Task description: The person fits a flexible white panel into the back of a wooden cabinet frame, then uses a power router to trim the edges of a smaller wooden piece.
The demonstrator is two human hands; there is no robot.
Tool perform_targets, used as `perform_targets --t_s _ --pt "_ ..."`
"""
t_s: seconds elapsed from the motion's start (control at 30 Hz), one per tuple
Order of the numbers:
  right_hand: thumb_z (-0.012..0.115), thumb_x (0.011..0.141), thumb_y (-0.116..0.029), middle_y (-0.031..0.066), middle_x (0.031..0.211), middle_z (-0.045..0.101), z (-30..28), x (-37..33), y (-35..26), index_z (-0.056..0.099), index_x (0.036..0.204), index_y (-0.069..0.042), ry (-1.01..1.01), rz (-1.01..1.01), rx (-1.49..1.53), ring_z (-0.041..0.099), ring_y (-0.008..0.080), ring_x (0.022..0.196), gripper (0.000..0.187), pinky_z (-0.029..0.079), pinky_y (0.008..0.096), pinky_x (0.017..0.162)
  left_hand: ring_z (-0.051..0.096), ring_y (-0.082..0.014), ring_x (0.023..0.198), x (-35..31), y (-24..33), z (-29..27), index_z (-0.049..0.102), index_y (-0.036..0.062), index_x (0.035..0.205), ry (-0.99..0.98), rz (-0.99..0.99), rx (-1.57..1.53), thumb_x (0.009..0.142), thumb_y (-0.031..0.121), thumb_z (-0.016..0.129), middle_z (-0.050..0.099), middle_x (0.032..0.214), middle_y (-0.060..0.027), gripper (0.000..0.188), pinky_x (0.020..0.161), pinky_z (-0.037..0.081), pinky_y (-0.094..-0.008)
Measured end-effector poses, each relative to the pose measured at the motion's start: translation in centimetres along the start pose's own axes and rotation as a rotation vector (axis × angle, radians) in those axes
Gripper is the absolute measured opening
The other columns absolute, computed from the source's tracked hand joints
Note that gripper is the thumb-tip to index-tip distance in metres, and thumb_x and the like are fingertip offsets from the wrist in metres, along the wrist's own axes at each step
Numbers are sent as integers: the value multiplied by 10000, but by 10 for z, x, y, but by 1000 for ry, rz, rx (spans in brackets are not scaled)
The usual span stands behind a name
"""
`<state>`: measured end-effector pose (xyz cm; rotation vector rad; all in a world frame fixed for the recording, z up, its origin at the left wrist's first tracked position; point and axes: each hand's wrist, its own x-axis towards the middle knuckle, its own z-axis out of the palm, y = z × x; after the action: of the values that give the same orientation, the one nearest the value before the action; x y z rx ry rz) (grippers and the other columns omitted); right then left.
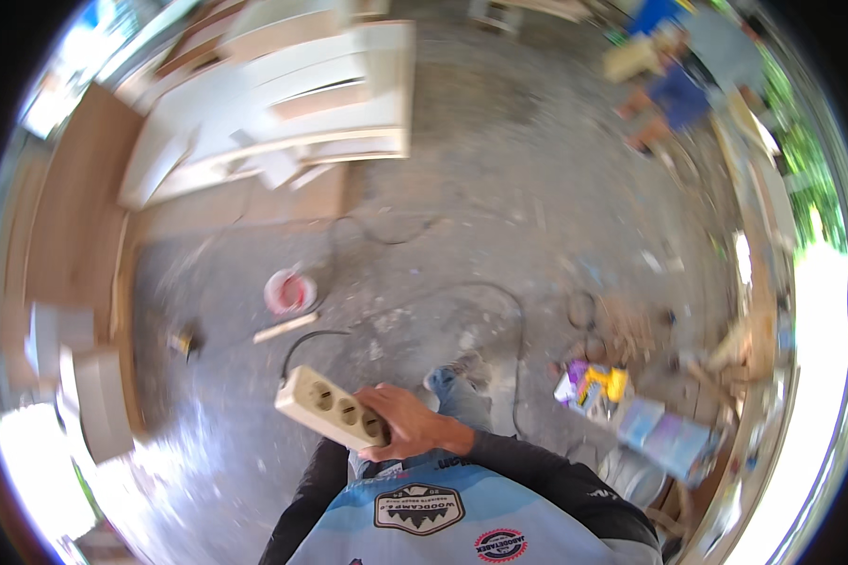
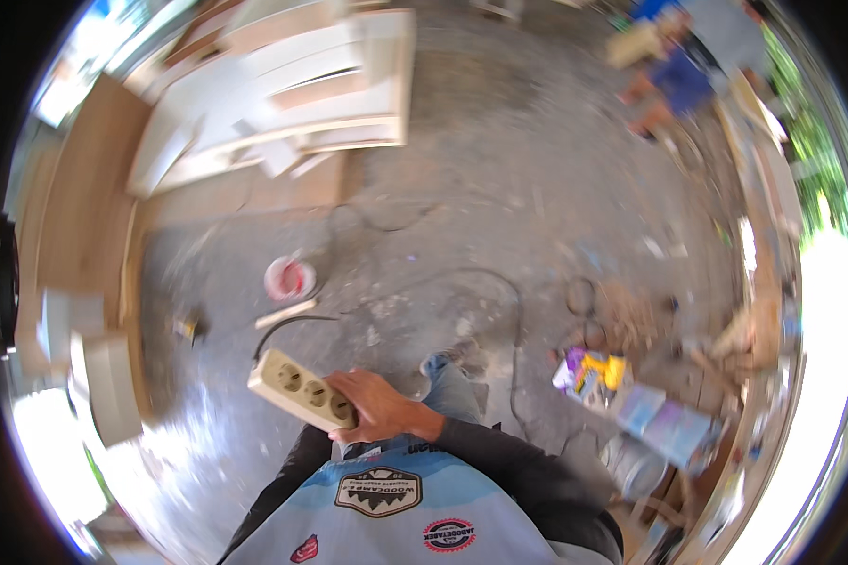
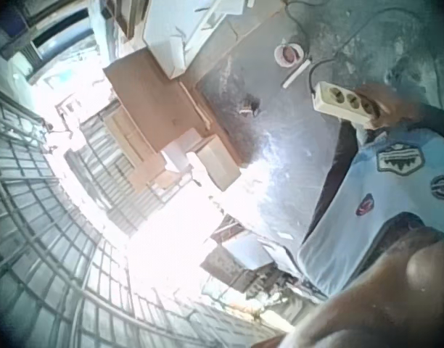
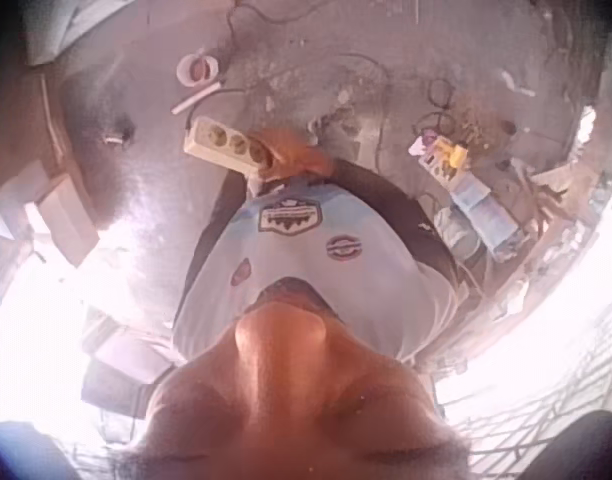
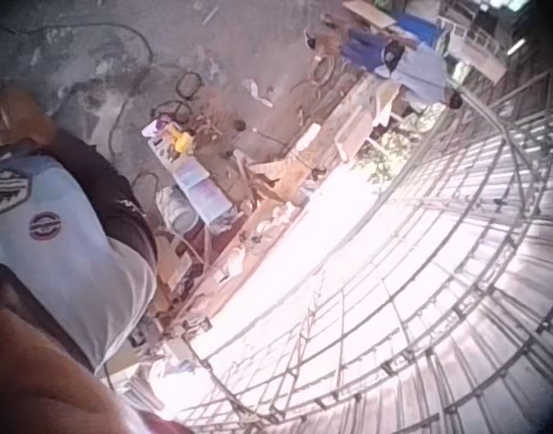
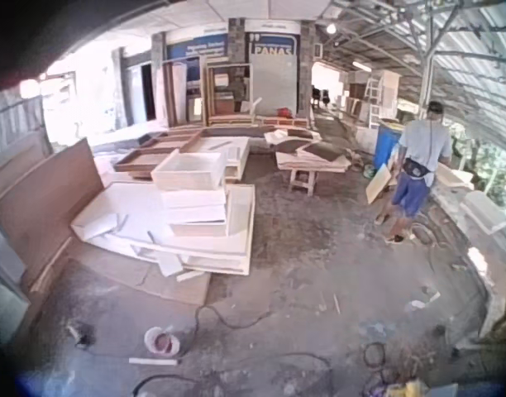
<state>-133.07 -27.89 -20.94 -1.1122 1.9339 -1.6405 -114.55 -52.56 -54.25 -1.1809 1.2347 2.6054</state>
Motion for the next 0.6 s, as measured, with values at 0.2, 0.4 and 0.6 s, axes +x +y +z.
perform_targets --t_s 0.2,0.4,0.6 --pt "913 720 -350 130 1048 691 146 37 -26 595 1208 13 -169 272 247 685 231 966 686 536 362 840 673 -168 700 -147 83 -78 655 -24 1157 459 51 280 943 165 625 702 915 -78 287 595 534 -278" --pt "872 801 -293 100 1024 700 370 101 -20 654 1120 41 -228 726 629 679 153 923 512 551 303 814 674 -203 953 -267 135 -197 510 25 1386 438 299 246 882 151 763 651 1153 -111 579 788 559 -321" --pt "882 782 -373 87 982 728 526 169 -54 691 1109 53 -284 795 579 691 143 826 570 542 273 719 595 -271 1167 -334 281 -223 326 109 1548 476 657 530 690 168 925 489 1409 -136 1048 915 543 -405"
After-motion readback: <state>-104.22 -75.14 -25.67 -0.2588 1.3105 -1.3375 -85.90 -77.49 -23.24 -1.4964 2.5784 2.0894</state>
